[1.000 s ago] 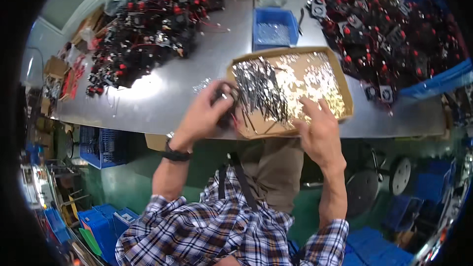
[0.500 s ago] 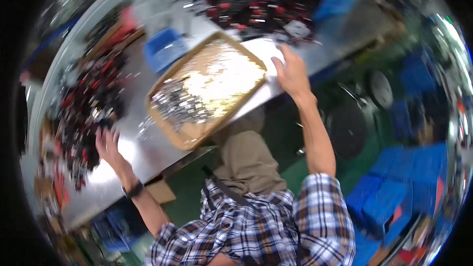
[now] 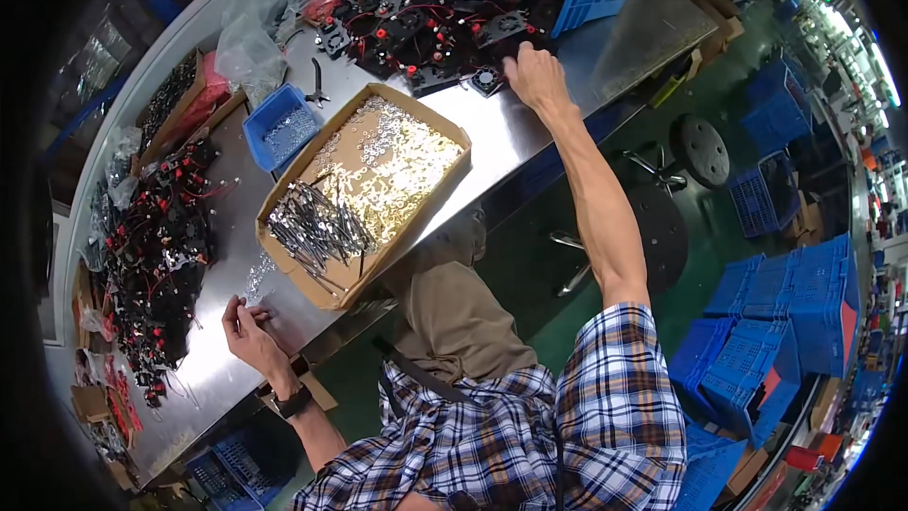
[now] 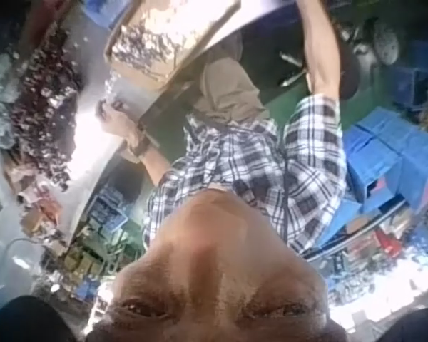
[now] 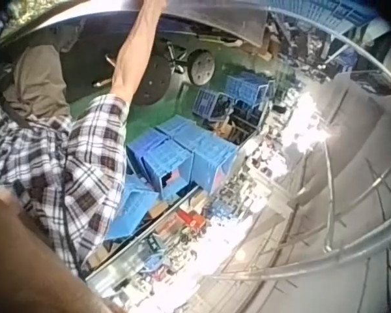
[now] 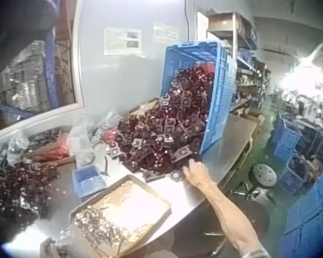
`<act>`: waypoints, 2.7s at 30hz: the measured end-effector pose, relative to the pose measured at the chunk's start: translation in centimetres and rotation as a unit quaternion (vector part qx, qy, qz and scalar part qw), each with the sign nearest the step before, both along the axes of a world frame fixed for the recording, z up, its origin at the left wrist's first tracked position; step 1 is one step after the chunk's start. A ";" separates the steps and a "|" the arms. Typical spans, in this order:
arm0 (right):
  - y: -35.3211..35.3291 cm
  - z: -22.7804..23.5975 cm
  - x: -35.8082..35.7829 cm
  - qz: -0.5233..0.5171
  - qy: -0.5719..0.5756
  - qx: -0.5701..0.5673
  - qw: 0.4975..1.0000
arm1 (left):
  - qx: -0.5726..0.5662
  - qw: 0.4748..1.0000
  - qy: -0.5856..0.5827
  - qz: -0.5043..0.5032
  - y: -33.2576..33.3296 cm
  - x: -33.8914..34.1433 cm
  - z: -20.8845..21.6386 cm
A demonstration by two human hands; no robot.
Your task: The recorder is assembling small electronic modules by connecting multiple wires and organizing them in a parts tray at a factory workbench.
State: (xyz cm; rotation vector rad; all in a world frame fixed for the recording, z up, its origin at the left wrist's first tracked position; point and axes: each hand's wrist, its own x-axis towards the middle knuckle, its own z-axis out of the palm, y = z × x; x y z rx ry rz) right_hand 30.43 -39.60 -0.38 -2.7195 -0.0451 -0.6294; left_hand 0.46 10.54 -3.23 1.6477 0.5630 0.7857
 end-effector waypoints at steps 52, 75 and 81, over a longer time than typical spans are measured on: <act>24.3 1.0 -5.3 0.345 0.129 -0.086 0.926 | -0.273 0.866 0.093 -0.409 -9.5 -3.0 4.9; 26.8 1.0 -5.5 0.451 0.104 -0.196 0.864 | -0.283 0.871 0.115 -0.386 -10.2 -1.5 5.7; 23.5 1.7 -6.1 0.429 0.012 -0.011 0.903 | -0.315 0.874 0.114 -0.353 -9.8 -1.1 6.3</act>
